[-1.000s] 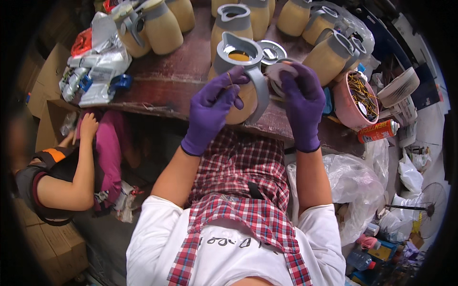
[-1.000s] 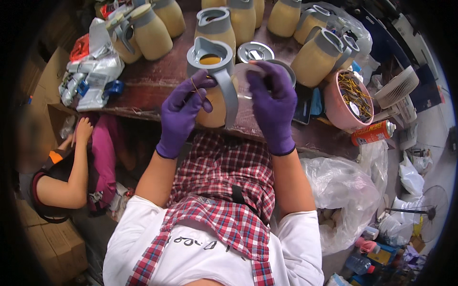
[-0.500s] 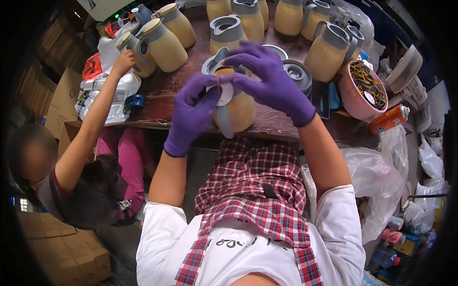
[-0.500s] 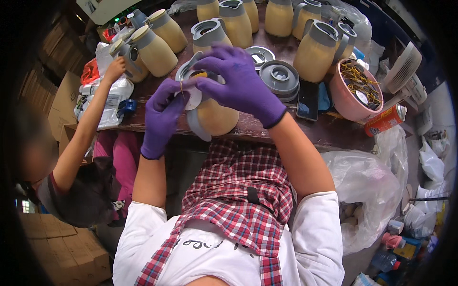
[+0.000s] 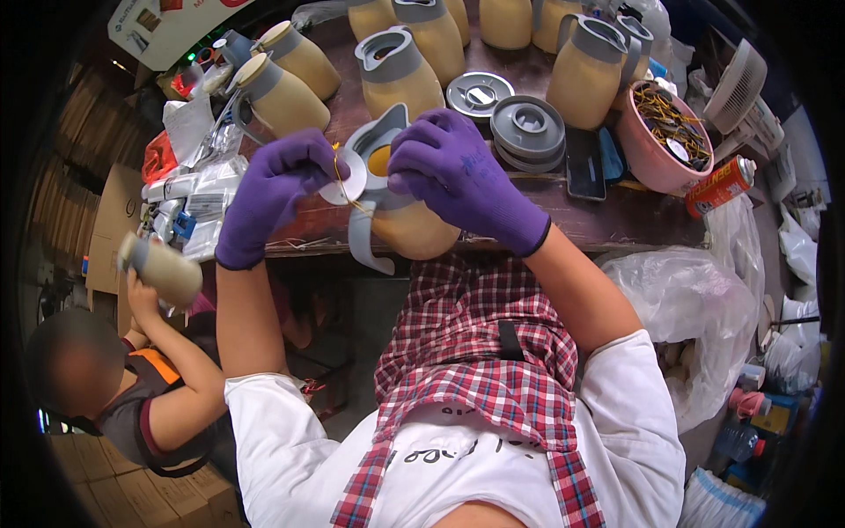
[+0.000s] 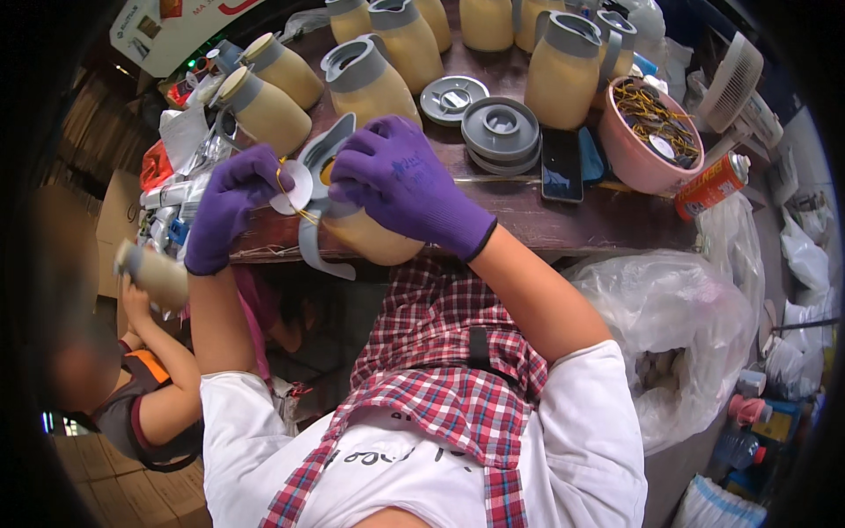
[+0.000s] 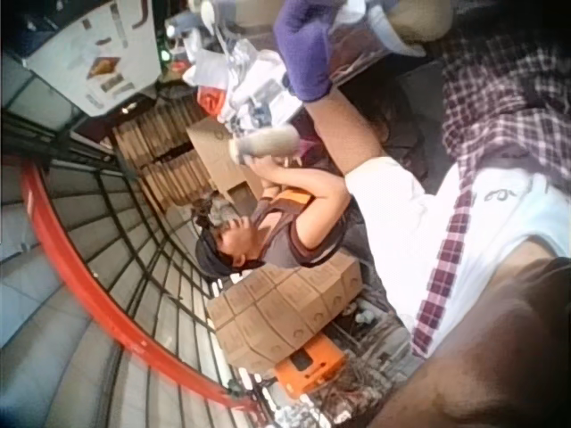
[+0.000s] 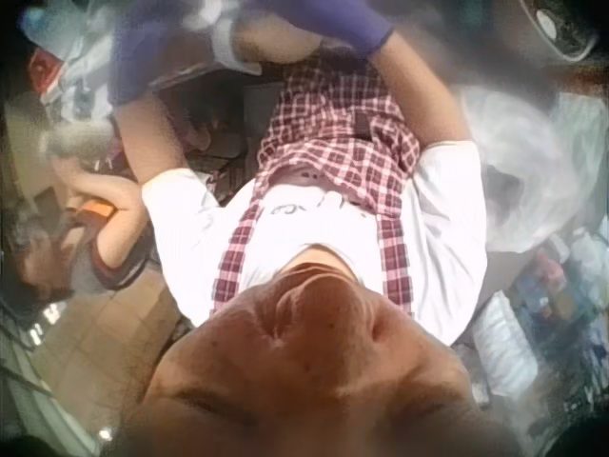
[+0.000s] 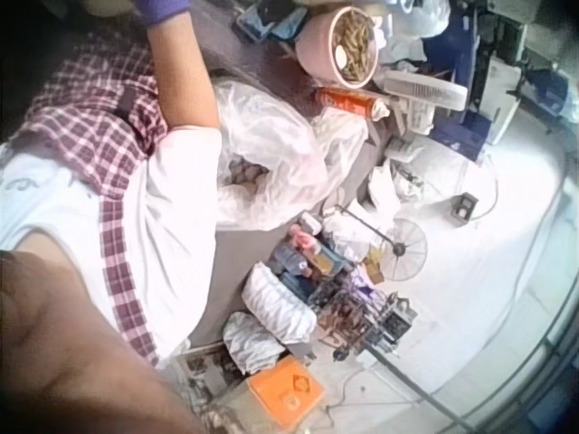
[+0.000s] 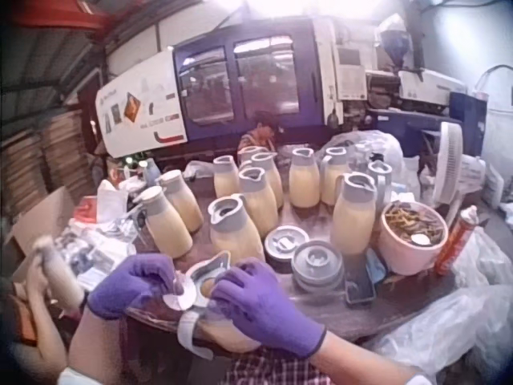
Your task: The person assembles beige plastic pitchers by inserting rubber bands into the spout area, then placing and securing lids. The person handles multiple pitchers one at a time, repeating the same steps for each unit on a cluttered workbench.
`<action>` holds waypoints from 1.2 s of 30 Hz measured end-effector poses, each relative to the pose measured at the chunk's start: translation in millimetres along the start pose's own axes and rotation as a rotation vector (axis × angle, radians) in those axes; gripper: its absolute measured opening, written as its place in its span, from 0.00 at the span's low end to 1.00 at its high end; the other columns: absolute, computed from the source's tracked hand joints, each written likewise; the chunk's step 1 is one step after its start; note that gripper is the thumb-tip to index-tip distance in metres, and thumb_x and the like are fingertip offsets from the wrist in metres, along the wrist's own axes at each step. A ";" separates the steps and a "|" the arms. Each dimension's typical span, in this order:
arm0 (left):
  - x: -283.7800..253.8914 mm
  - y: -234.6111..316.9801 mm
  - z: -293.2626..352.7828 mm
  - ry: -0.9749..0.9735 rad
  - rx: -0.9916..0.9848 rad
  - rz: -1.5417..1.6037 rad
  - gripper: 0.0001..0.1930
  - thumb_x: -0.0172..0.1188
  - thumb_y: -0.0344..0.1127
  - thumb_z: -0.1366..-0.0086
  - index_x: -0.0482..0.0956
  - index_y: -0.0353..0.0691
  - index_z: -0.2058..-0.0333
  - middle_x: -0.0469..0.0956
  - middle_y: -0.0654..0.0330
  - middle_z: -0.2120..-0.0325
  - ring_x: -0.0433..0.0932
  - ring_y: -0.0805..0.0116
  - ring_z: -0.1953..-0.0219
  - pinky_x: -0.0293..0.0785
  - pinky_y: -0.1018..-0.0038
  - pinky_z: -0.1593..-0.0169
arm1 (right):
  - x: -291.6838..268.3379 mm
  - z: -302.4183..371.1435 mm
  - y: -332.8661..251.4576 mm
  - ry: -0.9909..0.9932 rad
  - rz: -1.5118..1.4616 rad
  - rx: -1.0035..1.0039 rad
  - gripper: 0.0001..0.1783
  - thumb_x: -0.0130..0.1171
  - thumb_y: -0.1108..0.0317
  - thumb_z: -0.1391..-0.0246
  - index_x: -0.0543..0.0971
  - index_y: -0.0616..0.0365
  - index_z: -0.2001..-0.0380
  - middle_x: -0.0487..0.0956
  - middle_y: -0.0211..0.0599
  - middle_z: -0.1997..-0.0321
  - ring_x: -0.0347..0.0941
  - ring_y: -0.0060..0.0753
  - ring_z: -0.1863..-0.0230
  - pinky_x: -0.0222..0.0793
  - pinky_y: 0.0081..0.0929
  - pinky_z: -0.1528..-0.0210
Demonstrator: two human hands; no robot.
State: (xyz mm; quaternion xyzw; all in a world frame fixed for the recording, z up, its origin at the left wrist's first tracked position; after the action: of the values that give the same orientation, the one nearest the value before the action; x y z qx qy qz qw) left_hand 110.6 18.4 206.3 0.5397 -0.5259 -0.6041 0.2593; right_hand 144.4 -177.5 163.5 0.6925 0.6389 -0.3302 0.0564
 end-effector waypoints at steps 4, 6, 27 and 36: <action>-16.8 -13.1 2.3 -0.062 0.047 -0.101 0.04 0.57 0.21 0.45 0.77 0.34 0.70 0.76 0.62 0.67 0.75 0.74 0.60 0.69 0.78 0.53 | -6.0 3.7 6.4 0.051 -0.012 0.004 0.09 0.68 0.65 0.50 0.79 0.52 0.66 0.78 0.31 0.59 0.70 0.45 0.49 0.65 0.41 0.45; -17.5 -29.4 3.0 -0.046 -0.043 0.120 0.09 0.55 0.19 0.44 0.79 0.34 0.65 0.77 0.63 0.66 0.75 0.75 0.60 0.68 0.80 0.53 | -4.8 7.4 2.0 0.078 -0.016 0.018 0.09 0.67 0.64 0.50 0.79 0.51 0.66 0.78 0.31 0.59 0.70 0.47 0.49 0.65 0.43 0.44; -4.0 -19.3 21.0 0.542 0.195 -0.129 0.11 0.58 0.21 0.33 0.79 0.37 0.53 0.79 0.63 0.60 0.77 0.76 0.57 0.74 0.75 0.53 | 20.9 5.8 -2.6 0.180 0.134 0.075 0.10 0.66 0.56 0.47 0.80 0.46 0.66 0.78 0.28 0.60 0.69 0.46 0.51 0.62 0.46 0.45; 10.1 21.8 10.6 0.237 0.270 -0.465 0.19 0.45 0.17 0.34 0.79 0.36 0.50 0.79 0.56 0.48 0.78 0.66 0.45 0.71 0.70 0.42 | 20.7 9.2 -1.0 0.179 0.120 0.083 0.10 0.65 0.55 0.46 0.79 0.45 0.65 0.78 0.28 0.60 0.69 0.45 0.49 0.59 0.47 0.42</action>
State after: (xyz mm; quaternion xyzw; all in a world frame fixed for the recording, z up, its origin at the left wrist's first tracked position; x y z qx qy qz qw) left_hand 92.4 6.4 220.9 0.7421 -0.4296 -0.5049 0.0993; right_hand 139.2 -164.4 145.8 0.7580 0.5845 -0.2892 -0.0097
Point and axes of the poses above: each hand's wrist, its own z-axis away from the middle knuckle, its own x-axis out of the palm, y = z × x, the point moved 6 cm from there along -z, towards the middle knuckle
